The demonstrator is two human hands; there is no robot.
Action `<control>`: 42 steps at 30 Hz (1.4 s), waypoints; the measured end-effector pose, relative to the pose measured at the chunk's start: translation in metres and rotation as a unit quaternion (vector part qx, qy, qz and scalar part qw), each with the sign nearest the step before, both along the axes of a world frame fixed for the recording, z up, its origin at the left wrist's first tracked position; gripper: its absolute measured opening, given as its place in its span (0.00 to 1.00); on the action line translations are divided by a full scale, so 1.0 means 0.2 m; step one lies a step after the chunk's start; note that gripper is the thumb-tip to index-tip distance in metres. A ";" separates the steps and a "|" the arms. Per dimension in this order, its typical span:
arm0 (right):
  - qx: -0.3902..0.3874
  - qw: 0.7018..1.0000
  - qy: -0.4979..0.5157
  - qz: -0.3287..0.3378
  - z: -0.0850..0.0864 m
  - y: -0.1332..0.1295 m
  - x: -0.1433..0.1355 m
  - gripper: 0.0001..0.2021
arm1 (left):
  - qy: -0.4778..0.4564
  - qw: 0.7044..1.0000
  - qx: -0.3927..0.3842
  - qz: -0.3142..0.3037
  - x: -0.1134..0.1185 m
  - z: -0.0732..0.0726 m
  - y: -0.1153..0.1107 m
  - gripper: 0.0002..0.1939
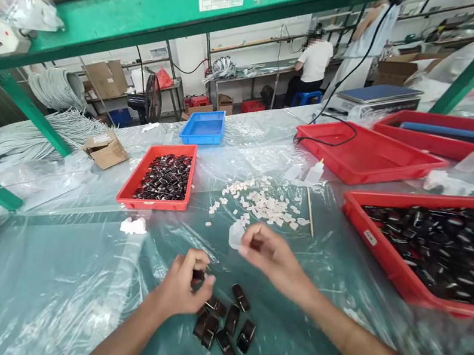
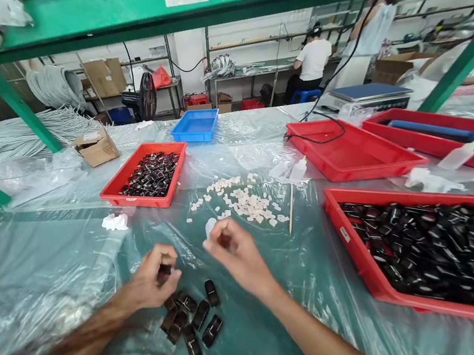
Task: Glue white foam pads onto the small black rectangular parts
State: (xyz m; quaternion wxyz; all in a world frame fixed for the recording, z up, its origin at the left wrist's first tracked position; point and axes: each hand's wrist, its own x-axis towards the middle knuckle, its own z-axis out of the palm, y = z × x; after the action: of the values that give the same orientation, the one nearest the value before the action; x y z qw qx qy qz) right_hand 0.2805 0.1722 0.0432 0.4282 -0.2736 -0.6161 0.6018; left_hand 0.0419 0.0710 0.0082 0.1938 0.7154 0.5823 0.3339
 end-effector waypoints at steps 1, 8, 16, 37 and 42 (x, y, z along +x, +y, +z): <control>0.003 0.999 -0.003 -0.044 -0.01 0.06 0.02 0.17 | -0.001 1.000 -0.003 0.019 -0.02 0.01 0.03 0.12; -0.004 0.967 -0.011 -0.256 -0.22 0.47 0.16 0.19 | 0.049 0.993 -0.021 0.103 -0.20 0.07 0.18 0.14; 0.030 0.952 -0.045 -0.300 -0.34 0.40 0.13 0.13 | 0.175 0.975 0.003 0.138 -0.20 0.09 0.12 0.04; 0.110 0.941 -0.049 -0.316 -0.27 0.41 0.13 0.16 | 0.325 0.935 0.126 0.060 -0.51 0.58 0.52 0.12; 0.132 0.941 -0.046 -0.307 -0.24 0.35 0.13 0.18 | 0.260 0.962 0.085 0.015 -0.40 0.33 0.36 0.20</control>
State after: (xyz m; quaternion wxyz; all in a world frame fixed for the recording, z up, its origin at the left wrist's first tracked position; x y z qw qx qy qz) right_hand 0.3056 0.2430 -0.0039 0.5953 -0.4181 -0.5954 0.3411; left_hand -0.0388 0.1423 0.0750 -0.0304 0.7827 0.5928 0.1874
